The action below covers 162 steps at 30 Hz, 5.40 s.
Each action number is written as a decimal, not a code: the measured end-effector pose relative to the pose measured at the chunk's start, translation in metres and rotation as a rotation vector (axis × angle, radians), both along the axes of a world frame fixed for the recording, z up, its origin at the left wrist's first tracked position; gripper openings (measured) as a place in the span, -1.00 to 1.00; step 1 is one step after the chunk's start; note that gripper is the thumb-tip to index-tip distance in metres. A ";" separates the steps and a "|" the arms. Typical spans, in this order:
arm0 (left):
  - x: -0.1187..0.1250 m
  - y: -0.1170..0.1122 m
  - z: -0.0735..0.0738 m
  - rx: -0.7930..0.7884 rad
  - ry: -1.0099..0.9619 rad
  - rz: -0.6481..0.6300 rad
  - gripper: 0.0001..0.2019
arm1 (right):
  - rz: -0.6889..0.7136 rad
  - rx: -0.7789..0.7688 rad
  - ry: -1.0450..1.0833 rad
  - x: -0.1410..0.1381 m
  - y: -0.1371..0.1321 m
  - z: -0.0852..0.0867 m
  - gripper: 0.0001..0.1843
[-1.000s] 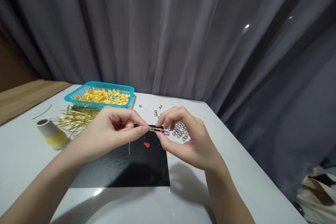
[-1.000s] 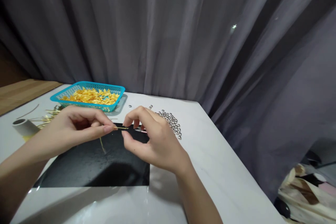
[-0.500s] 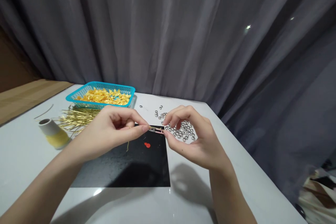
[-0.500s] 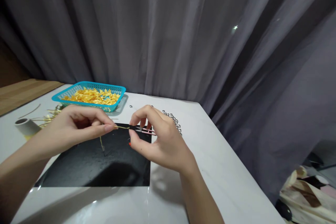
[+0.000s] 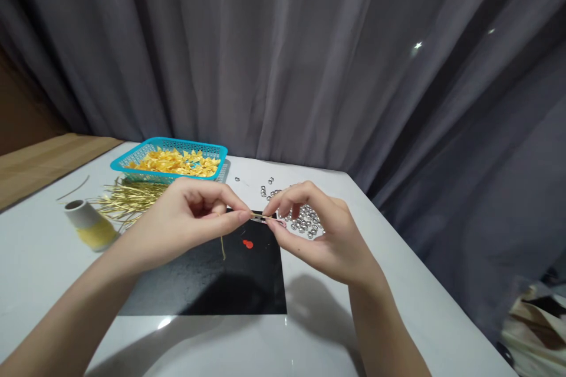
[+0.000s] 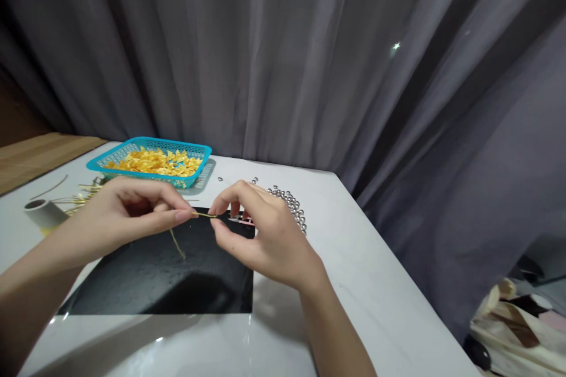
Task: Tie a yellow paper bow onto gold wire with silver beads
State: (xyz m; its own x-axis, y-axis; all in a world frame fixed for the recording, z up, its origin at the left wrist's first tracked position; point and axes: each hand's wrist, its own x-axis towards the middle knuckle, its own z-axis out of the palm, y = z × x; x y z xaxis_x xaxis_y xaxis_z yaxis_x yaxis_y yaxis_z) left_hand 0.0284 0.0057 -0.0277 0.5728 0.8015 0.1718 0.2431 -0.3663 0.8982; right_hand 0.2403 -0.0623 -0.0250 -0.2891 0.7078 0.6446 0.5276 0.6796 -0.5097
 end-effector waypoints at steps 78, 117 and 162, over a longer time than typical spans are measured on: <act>-0.006 0.009 -0.001 -0.042 -0.133 0.025 -0.75 | 0.092 -0.402 -0.082 0.009 0.021 -0.009 -0.76; -0.032 0.063 -0.007 -0.323 -0.934 0.347 -0.69 | 0.119 -0.769 0.286 -0.033 0.042 -0.104 -0.67; -0.024 0.052 -0.003 -0.401 -0.865 0.242 -0.62 | 0.146 -0.975 0.583 -0.022 0.034 -0.120 -0.57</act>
